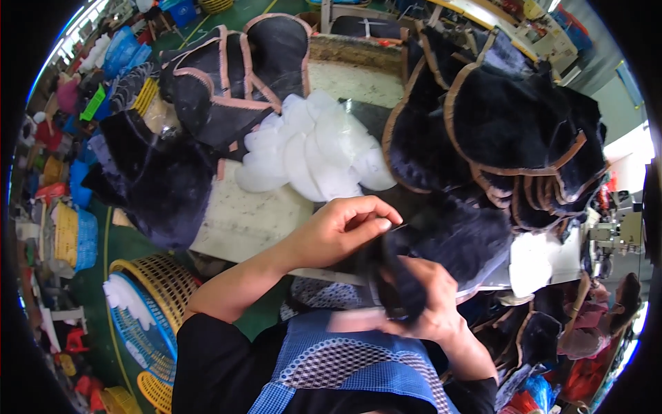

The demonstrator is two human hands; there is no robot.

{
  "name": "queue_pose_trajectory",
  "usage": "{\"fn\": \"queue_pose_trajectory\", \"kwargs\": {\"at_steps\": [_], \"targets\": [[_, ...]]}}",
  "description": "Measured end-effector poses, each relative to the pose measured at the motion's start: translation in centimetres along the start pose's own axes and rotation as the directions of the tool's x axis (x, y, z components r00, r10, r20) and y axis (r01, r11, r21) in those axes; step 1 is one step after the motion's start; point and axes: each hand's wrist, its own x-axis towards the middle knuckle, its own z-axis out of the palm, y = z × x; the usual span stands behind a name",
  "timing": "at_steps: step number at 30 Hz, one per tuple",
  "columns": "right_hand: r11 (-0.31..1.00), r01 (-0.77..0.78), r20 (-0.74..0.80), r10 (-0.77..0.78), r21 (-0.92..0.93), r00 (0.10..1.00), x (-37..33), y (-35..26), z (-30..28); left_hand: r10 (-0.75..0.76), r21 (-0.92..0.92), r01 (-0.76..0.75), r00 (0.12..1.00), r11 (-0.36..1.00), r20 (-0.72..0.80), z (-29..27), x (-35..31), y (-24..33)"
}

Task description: Aligning and assembling internal lining and stiffener components into shoe upper materials at a workstation.

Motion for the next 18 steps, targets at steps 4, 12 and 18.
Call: {"fn": "queue_pose_trajectory", "kwargs": {"at_steps": [4, 12, 18], "targets": [[0.981, -0.042, 0.147, 0.014, 0.188, 0.989, 0.2, -0.8, 4.0, -0.32, 0.021, 0.32, 0.947, 0.947, 0.013, -2.5, -4.5, 0.1], [0.363, -0.484, 0.412, 0.26, 0.796, 0.873, -1.6, 1.9, 3.1, -0.191, 0.135, 0.202, 0.978, 0.97, -0.088, -1.8, -10.0, -2.8], [0.611, -0.729, 0.479, 0.562, 0.309, 0.674, 2.9, 1.3, 5.4, 0.09, 0.432, -0.094, 0.996, 0.897, 0.03, -0.2, -9.7, -3.0]]}}
